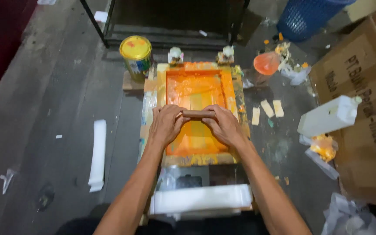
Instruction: Manual screen printing of labels using orange ink and a squeegee on a low-profile printing frame.
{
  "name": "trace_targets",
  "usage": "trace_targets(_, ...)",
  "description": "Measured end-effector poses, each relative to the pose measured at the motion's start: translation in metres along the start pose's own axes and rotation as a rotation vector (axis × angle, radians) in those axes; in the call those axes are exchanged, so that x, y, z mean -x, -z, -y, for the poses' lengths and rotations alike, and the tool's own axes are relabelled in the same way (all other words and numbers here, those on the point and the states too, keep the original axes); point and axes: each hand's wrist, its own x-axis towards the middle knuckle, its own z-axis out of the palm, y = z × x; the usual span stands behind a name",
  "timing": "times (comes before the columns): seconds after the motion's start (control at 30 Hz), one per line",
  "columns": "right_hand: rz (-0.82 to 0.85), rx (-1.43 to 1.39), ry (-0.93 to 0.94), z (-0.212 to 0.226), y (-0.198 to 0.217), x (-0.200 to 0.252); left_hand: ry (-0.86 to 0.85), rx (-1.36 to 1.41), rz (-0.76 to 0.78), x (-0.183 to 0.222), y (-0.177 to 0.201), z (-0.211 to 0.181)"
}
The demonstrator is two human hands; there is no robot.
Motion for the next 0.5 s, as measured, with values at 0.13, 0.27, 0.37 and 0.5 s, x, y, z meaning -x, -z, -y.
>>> trace_targets(0.13, -0.022, -0.016, 0.058, 0.02, 0.001, 0.035, 0.014, 0.032, 0.017, 0.04, 0.002, -0.017)
trace_targets(0.27, -0.01, -0.025, 0.053, 0.027, -0.001, 0.063, -0.027, 0.058, 0.021, 0.067, 0.002, -0.025)
trace_targets(0.37, -0.011, -0.028, 0.047, 0.03, -0.001, 0.078, -0.051, 0.054, 0.014, 0.079, 0.006, -0.034)
trace_targets(0.5, -0.013, -0.067, 0.043, 0.029, -0.001, 0.086, -0.092, 0.06, -0.009, 0.088, 0.007, -0.038)
